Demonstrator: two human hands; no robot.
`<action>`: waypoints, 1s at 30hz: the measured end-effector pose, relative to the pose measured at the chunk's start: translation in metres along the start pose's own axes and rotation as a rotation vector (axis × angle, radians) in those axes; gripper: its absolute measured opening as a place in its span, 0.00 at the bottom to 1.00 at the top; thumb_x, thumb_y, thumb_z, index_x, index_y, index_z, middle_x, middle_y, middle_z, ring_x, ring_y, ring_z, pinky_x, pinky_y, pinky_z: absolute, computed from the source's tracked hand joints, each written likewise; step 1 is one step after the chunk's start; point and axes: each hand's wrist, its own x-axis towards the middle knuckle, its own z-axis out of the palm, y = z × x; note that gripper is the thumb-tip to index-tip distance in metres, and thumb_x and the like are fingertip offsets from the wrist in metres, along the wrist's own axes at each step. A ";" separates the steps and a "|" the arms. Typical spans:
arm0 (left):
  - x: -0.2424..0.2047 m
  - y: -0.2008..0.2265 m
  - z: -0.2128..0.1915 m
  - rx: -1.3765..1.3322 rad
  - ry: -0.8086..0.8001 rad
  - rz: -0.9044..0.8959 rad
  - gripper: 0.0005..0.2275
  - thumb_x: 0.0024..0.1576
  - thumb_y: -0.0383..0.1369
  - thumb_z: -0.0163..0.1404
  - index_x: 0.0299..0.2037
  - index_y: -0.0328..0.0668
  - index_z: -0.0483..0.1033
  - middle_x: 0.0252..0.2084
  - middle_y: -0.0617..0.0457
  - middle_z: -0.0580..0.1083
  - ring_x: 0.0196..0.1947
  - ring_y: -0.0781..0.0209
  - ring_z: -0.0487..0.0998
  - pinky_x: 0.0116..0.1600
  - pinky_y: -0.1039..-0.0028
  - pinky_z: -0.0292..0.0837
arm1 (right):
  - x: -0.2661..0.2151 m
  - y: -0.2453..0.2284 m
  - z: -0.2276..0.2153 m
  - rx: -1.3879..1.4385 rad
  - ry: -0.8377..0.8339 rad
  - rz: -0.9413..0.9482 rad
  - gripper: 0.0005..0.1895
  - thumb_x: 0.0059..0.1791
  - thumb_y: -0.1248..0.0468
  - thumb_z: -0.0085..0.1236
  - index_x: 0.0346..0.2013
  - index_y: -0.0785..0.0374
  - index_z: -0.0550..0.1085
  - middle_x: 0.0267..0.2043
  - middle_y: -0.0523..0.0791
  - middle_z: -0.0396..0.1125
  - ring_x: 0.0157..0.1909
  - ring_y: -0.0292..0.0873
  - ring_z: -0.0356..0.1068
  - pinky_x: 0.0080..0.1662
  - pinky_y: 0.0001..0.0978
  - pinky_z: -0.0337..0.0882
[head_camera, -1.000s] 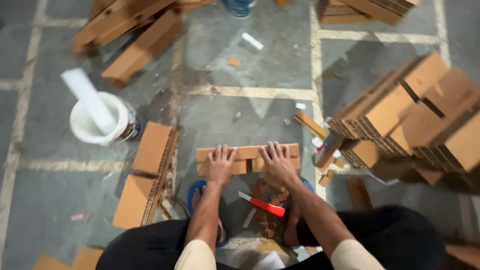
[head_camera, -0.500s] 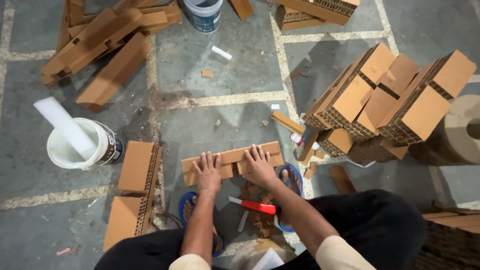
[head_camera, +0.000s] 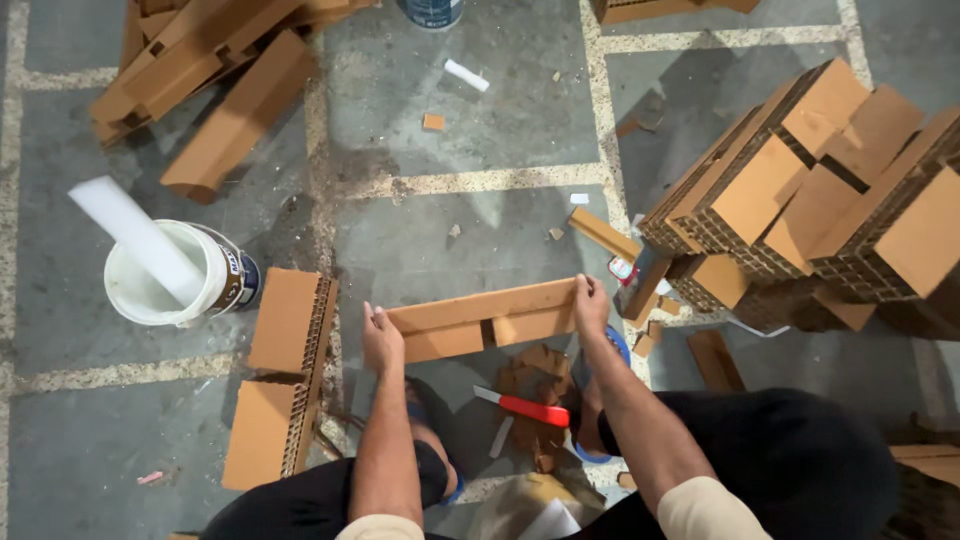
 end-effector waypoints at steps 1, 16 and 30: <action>0.004 -0.001 0.002 -0.033 -0.032 -0.040 0.24 0.67 0.45 0.39 0.73 0.54 0.64 0.58 0.43 0.76 0.57 0.39 0.75 0.58 0.51 0.71 | 0.002 0.000 0.003 0.012 0.009 0.003 0.25 0.53 0.49 0.52 0.58 0.62 0.74 0.55 0.53 0.73 0.58 0.50 0.72 0.60 0.39 0.69; 0.021 -0.045 0.037 -0.254 0.027 0.226 0.19 0.68 0.41 0.40 0.61 0.40 0.74 0.59 0.38 0.75 0.60 0.39 0.75 0.63 0.59 0.70 | -0.007 0.001 0.002 0.077 -0.051 -0.064 0.22 0.58 0.52 0.43 0.59 0.60 0.75 0.54 0.51 0.74 0.57 0.48 0.73 0.59 0.38 0.68; -0.050 0.050 -0.006 0.548 -0.212 1.064 0.46 0.47 0.57 0.57 0.73 0.46 0.49 0.75 0.48 0.51 0.76 0.46 0.47 0.71 0.32 0.32 | -0.078 -0.104 -0.017 -0.753 -0.394 -0.901 0.50 0.37 0.49 0.69 0.68 0.58 0.56 0.72 0.49 0.49 0.76 0.53 0.46 0.68 0.64 0.42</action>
